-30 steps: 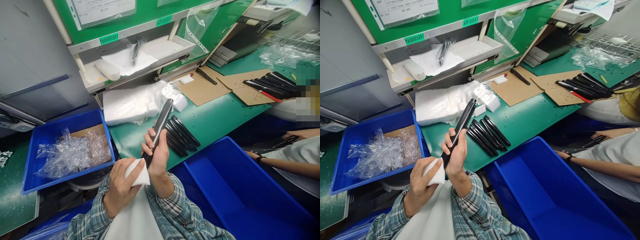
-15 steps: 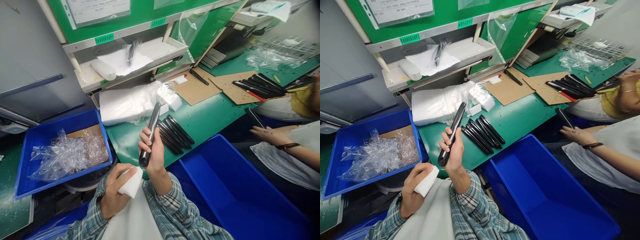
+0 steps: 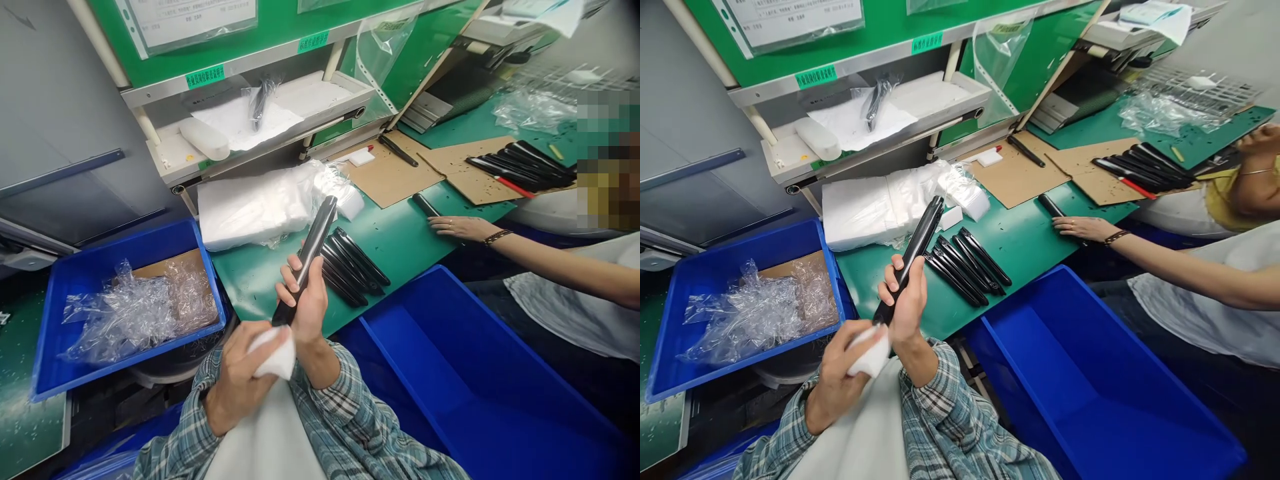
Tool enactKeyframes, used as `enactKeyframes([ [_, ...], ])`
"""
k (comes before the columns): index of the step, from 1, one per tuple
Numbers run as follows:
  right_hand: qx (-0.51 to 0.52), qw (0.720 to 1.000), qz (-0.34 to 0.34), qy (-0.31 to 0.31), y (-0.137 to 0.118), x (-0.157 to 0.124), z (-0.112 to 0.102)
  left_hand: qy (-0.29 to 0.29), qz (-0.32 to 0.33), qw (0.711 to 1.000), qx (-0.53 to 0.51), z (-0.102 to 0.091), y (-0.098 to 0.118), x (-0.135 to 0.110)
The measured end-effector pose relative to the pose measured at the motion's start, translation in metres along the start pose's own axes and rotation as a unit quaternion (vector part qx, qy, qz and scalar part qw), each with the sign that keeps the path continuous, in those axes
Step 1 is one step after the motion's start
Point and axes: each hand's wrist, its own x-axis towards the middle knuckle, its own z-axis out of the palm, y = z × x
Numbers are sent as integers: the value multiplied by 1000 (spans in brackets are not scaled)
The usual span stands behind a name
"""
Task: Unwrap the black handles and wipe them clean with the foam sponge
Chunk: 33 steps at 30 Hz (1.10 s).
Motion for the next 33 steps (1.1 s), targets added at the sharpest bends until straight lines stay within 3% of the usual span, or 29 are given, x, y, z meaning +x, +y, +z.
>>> enactKeyframes([
  [3, 77, 994, 78, 6, -8, 5, 2, 4, 0, 995, -100, -3, -4, -6],
  [6, 172, 969, 179, 17, -18, 10, 1, 44, -9, 995, -93, -9, -11, -12],
  [9, 231, 947, 224, 20, -23, 15, -2, 48, -24, 996, -71, -14, -16, -16],
  [13, 246, 941, 234, 3, -24, 18, -6, 36, -45, 997, -57, -15, -20, -18],
  [22, 218, 955, 202, -8, -26, 14, -7, 17, -65, 995, -69, -10, -20, -16],
  [30, 201, 957, 210, -20, -25, 12, -8, 31, -151, 980, -126, -8, -22, -21],
  [33, 195, 957, 212, -32, -26, 11, -10, 32, -241, 948, -205, -5, -20, -25],
])
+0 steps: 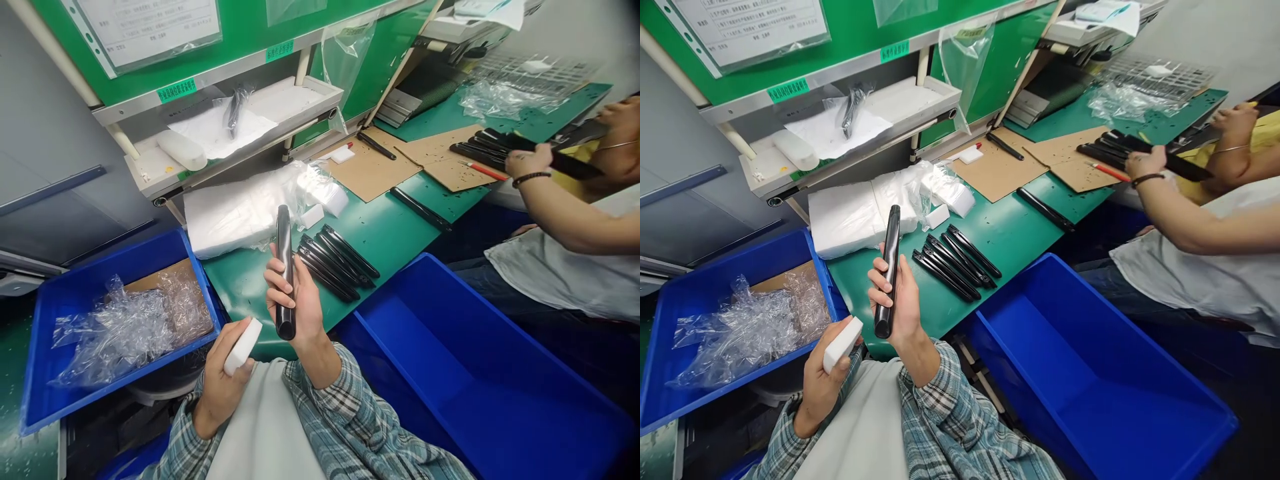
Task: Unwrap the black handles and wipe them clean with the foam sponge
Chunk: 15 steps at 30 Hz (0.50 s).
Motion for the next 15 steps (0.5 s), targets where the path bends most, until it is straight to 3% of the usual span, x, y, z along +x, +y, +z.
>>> enactKeyframes([
  [2, -12, 1000, 0, -5, -1, -1, -1, 1, -102, 988, -112, 3, 3, -1],
  [6, -41, 999, -13, 12, -4, -3, -2, 7, -242, 916, -321, 11, 16, 4],
  [10, -48, 998, -32, 12, -8, -2, -6, -2, -281, 861, -424, 13, 23, 13],
  [15, -48, 997, -10, -55, -14, 2, -19, -28, -310, 816, -488, 12, 23, 19],
])
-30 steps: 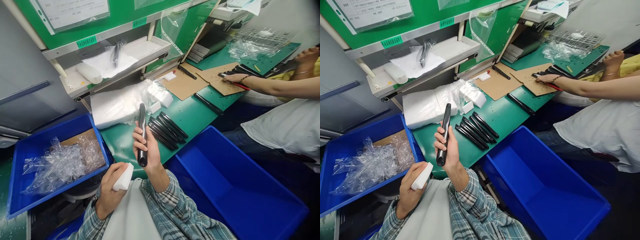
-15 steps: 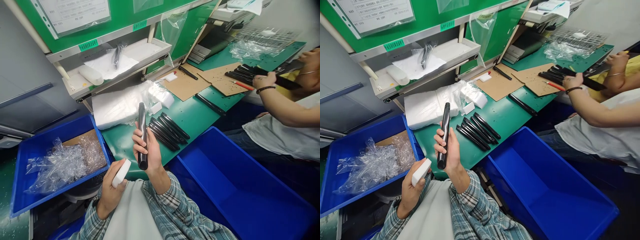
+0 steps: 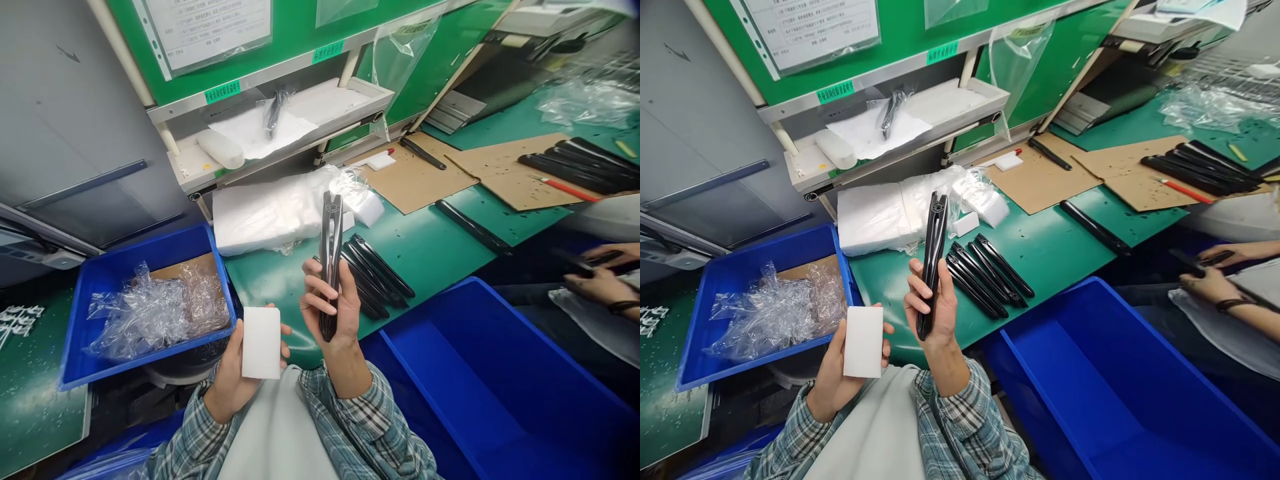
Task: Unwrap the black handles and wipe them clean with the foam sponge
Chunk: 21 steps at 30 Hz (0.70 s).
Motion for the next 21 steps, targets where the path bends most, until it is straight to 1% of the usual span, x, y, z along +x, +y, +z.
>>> enactKeyframes([
  [2, -31, 999, 9, -12, -1, 0, -2, 3, -11, 1000, -10, 1, 1, 0],
  [3, -51, 999, 0, -8, -1, 0, -1, 6, -16, 1000, -10, 1, 1, 0],
  [6, -105, 993, -55, 28, 1, -1, 4, 18, -11, 1000, 12, -2, 0, -1],
  [8, -126, 988, -65, 53, 4, 0, 8, 14, 9, 999, 31, -6, -2, -1],
  [11, -124, 989, -46, 64, 8, 2, 12, -15, 31, 998, 51, -13, -4, 1],
  [14, -91, 992, -33, 77, 13, 3, 13, -21, 21, 998, 52, -14, -3, 3],
  [17, -60, 993, -35, 93, 17, 2, 12, 10, 28, 997, 73, -11, 2, 2],
  [21, -45, 995, -32, 88, 18, 1, 11, 88, 47, 982, 161, -12, 6, -5],
])
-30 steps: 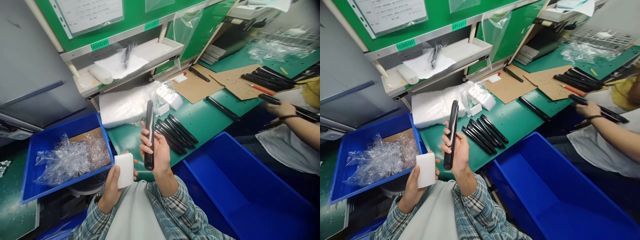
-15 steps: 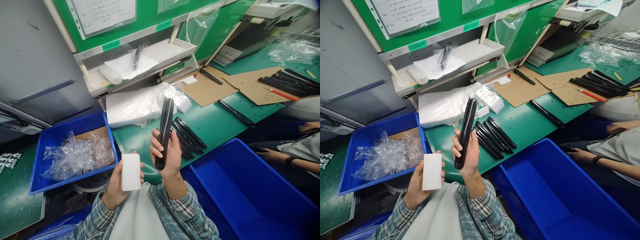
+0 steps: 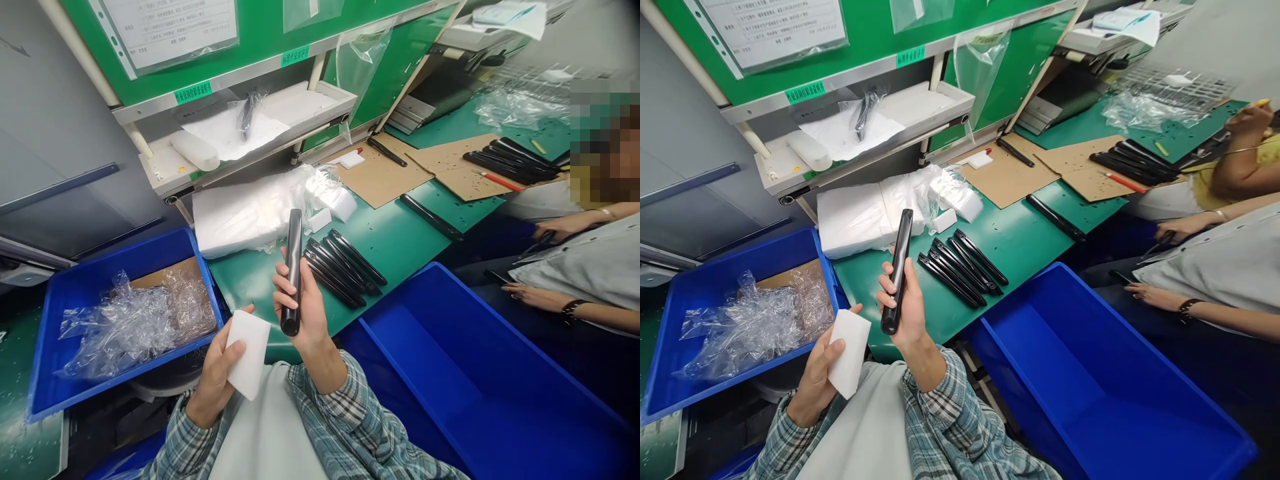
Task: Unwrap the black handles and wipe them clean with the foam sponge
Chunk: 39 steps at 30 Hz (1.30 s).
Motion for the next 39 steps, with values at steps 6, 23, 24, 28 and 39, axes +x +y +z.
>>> enactKeyframes([
  [6, -20, 1000, -1, -3, 4, -1, 2, -9, 87, 987, 133, -6, -9, -4],
  [23, -107, 984, -140, 29, 16, -12, 11, -18, 512, 629, 584, 22, -2, -7],
  [24, -110, 983, -141, 27, 16, -13, 12, -23, 511, 633, 581, 22, 0, -6],
  [28, -126, 985, -120, 17, 17, -16, 16, -20, 512, 638, 574, 23, 4, -7],
  [39, -83, 991, -102, -6, 20, -14, 19, -22, 520, 624, 583, 23, 5, -12],
])
